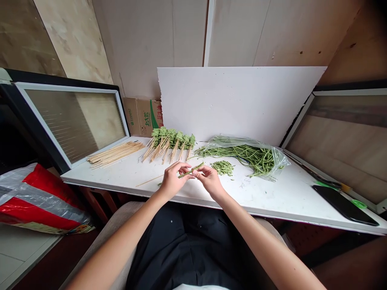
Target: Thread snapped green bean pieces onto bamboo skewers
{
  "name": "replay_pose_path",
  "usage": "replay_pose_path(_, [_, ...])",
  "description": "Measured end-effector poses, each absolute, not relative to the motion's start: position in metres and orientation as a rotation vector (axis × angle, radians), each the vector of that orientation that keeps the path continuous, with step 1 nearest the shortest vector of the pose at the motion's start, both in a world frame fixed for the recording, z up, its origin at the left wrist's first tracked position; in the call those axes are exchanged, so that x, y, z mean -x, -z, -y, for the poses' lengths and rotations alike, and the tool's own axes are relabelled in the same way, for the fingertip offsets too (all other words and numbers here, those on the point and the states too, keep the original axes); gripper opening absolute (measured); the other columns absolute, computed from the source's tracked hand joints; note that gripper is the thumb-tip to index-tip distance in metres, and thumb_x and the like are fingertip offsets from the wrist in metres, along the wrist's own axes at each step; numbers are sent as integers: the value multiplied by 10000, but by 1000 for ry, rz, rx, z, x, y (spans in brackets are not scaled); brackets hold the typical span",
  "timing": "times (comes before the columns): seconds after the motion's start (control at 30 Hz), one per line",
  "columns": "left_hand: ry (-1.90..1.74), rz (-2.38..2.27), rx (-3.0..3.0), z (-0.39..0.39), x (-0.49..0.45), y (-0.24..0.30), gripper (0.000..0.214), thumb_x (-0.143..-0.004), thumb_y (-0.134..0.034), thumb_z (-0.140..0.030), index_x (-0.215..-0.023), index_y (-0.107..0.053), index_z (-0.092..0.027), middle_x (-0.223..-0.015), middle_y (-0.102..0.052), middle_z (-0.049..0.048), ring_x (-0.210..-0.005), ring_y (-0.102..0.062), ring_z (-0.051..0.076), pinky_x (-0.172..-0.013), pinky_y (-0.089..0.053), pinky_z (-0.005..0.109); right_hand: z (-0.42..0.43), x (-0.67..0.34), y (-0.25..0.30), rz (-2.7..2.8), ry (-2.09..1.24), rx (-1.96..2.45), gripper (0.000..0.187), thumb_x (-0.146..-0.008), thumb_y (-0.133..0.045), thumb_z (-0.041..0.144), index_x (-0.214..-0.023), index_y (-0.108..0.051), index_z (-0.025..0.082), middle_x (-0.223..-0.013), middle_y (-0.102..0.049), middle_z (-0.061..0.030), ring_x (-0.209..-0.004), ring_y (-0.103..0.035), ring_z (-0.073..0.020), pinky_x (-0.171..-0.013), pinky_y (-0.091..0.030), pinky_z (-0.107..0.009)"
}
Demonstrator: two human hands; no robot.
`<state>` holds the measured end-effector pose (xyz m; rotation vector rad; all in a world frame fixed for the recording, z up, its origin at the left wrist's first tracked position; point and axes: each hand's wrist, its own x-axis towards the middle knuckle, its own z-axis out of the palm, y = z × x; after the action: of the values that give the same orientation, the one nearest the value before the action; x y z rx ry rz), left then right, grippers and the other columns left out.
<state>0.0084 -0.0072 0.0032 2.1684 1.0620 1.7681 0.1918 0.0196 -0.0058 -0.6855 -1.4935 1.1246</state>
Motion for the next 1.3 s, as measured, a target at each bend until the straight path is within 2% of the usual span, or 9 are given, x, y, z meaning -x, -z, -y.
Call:
replay_pose_path(0.27, [-1712, -1062, -2056, 8, -12, -2, 252, -876, -853, -424, -942, -819, -183, -878, -784, 84, -735, -703, 188, -688, -579, 309, -12, -187, 2, 1411, -1117, 643, 348, -792, -864, 569, -791, -714, 255, -841, -714, -44, -831, -643, -229, -778, -530, -369])
replay_pose_path(0.47, [-1681, -980, -2055, 12, -14, -7, 209, -860, -872, -387, -859, -826, -183, -807, -757, 73, -727, -682, 184, -640, -546, 292, -8, -186, 5, 1369, -1188, 593, 295, -785, -877, 517, -786, -743, 254, -847, -742, -46, -831, -645, -241, -817, -521, -389])
replay_pose_path(0.6, [-1692, -918, -2031, 13, -14, -7, 198, -857, -876, -371, -855, -831, -179, -820, -767, 82, -739, -714, 193, -664, -574, 301, -6, -185, 6, 1328, -1227, 599, 248, -764, -876, 464, -754, -755, 247, -813, -715, -31, -811, -609, -226, -817, -491, -375])
replay_pose_path(0.73, [-1726, -886, -2038, 12, -14, -7, 171, -857, -875, -342, -834, -823, -180, -817, -776, 82, -743, -726, 199, -684, -593, 313, -5, -181, 9, 1293, -1274, 611, 247, -757, -839, 417, -672, -687, 241, -762, -650, -12, -778, -550, -202, -796, -459, -352])
replay_pose_path(0.93, [-1730, -895, -2070, 12, -13, -7, 139, -889, -830, -295, -806, -808, -186, -806, -783, 80, -737, -730, 199, -712, -603, 325, -3, -179, 11, 1188, -1472, 595, 235, -668, -820, 313, -616, -604, 237, -758, -585, -5, -743, -503, -179, -697, -414, -315])
replay_pose_path(1.1, [-1711, -928, -2077, 10, -11, -7, 122, -889, -824, -292, -818, -812, -193, -830, -788, 82, -754, -734, 206, -726, -607, 334, -3, -179, 7, 1148, -1555, 582, 252, -660, -823, 328, -629, -592, 231, -854, -606, -29, -806, -524, -190, -700, -422, -308])
replay_pose_path(1.3, [-1666, -925, -2079, 9, -10, -9, 121, -877, -841, -295, -826, -812, -190, -829, -788, 84, -762, -734, 213, -717, -595, 329, -5, -182, 3, 1147, -1554, 579, 304, -651, -855, 353, -616, -583, 223, -870, -605, -24, -798, -518, -175, -717, -434, -301])
